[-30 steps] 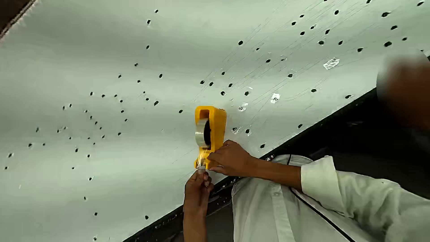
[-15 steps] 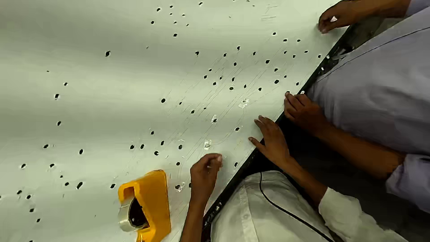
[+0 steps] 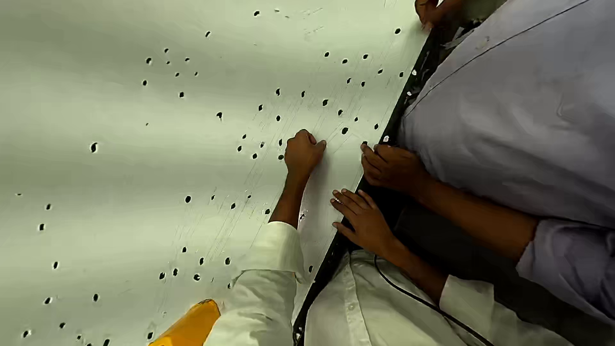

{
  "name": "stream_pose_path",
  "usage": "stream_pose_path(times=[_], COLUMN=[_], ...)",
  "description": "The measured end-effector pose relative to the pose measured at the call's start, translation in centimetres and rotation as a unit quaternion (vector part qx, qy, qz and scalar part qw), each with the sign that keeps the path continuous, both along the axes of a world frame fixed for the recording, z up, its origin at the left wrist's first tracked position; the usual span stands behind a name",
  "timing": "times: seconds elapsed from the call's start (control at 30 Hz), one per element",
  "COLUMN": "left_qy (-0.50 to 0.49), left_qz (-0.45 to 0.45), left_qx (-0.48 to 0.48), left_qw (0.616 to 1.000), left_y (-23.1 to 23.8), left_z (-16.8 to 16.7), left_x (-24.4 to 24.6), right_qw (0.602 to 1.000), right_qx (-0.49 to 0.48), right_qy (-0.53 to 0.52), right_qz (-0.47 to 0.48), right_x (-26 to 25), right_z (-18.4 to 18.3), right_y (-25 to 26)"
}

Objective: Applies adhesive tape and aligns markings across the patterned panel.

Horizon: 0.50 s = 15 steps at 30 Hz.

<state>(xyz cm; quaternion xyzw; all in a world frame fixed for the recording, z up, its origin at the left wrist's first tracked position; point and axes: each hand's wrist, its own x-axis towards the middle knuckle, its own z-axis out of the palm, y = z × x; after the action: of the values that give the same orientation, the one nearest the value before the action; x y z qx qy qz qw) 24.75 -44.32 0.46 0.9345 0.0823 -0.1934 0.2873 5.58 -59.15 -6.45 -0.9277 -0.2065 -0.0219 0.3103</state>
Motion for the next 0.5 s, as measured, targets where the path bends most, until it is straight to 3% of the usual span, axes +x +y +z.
stream_pose_path(times=[0.1, 0.17, 0.3, 0.4, 0.5], left_qy=[0.034, 0.026, -0.092, -0.187, -0.249], left_qz=[-0.027, -0.035, -0.026, 0.097, 0.255], left_qx=[0.066, 0.052, -0.042, -0.069, -0.022], left_qw=[0.997, 0.998, 0.994, 0.975, 0.934], left_y=[0.8, 2.6, 8.8, 14.1, 19.2], left_z=[1.1, 1.5, 1.6, 2.7, 5.2], left_x=[-1.4, -4.4, -16.1, -25.4, -34.4], right_qw=[1.0, 1.0, 1.0, 0.999, 0.999], right_qx=[0.004, -0.002, 0.007, 0.031, 0.027], right_qy=[-0.005, -0.001, 0.018, 0.01, 0.019], right_qz=[0.005, 0.006, -0.003, -0.016, 0.015], right_x=[0.1, 0.3, 0.3, 0.4, 0.5], right_z=[0.0, 0.1, 0.6, 2.2, 4.4], right_y=[-0.1, 0.0, 0.4, 2.1, 4.8])
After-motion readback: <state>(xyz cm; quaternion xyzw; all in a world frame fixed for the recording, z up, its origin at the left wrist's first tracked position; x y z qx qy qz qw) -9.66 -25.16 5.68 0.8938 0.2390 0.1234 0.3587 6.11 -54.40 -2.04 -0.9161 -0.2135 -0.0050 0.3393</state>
